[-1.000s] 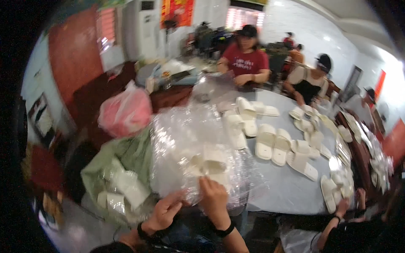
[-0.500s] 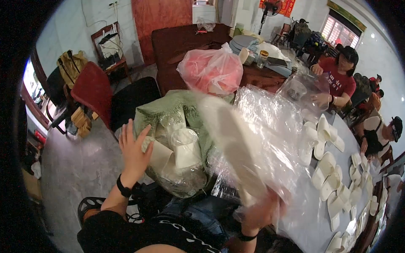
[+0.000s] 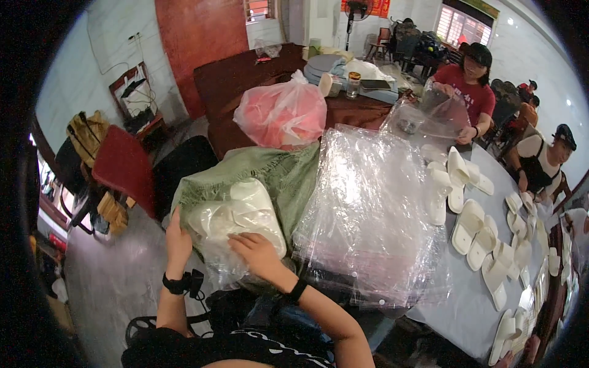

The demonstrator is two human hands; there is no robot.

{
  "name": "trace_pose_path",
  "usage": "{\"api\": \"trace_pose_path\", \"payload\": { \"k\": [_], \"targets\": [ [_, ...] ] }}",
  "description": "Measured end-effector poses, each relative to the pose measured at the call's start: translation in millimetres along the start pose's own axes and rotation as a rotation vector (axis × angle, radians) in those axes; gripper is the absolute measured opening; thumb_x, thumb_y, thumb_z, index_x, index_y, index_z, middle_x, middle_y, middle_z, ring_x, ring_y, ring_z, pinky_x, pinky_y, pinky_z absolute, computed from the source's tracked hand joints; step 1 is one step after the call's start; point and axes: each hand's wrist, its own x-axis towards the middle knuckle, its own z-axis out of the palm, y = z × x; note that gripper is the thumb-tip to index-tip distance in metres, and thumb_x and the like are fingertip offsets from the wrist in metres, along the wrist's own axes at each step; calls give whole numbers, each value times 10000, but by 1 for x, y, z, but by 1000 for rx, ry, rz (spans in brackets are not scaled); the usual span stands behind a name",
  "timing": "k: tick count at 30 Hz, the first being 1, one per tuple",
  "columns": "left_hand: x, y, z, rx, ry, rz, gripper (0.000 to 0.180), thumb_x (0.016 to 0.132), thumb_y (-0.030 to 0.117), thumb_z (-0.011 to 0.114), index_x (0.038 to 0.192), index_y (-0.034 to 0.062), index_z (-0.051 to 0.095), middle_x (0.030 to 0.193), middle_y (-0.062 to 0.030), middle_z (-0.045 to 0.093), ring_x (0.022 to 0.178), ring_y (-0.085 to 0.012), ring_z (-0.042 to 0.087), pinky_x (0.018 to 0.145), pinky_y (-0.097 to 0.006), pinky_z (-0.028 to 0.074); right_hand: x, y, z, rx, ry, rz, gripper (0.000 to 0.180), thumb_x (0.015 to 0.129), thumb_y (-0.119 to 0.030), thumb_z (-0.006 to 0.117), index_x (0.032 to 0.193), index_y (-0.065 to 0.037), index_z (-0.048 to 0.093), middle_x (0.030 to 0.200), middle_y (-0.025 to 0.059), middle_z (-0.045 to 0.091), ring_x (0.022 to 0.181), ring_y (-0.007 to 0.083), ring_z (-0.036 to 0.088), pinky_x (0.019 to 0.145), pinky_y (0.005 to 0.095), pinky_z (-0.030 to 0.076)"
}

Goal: Packing white slippers into individual plastic bags and then into a larger green sack.

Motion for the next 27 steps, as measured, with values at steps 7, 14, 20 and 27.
{"api": "trace_pose_path", "payload": {
  "k": [7,14,20,27],
  "targets": [
    [-13,5,13,-329,-93,-27,557,772,-119,344,1316,-25,416,1298,-204,489,1189,-275,481,998,-309,335,6,38,70,-233,-235,-166,397,805,-179,490,1181,-58,532,1301,100,480,1226,271,434,1045,379,322],
    [-13,22,38,-264,-198,-58,564,761,-131,323,1298,-16,450,1204,-224,555,1101,-309,543,926,-307,386,-12,14,67,-184,-541,-212,374,703,-180,556,949,99,594,1158,310,514,1207,385,417,1056,420,300],
    [-20,31,37,-248,-378,-56,538,804,-96,363,1328,14,414,1284,-223,480,1175,-317,471,978,-339,341,-21,3,41,-114,-328,-105,438,647,-208,639,972,81,592,1185,254,519,1214,378,412,1071,447,271],
    [-15,22,39,-254,-622,-172,827,746,-19,598,1449,85,174,1431,-210,300,1302,-341,321,1048,-406,276,-67,-50,-70,71,-280,125,443,794,-223,605,1169,-11,502,1154,188,533,1098,359,481,951,446,366]
  ]
}}
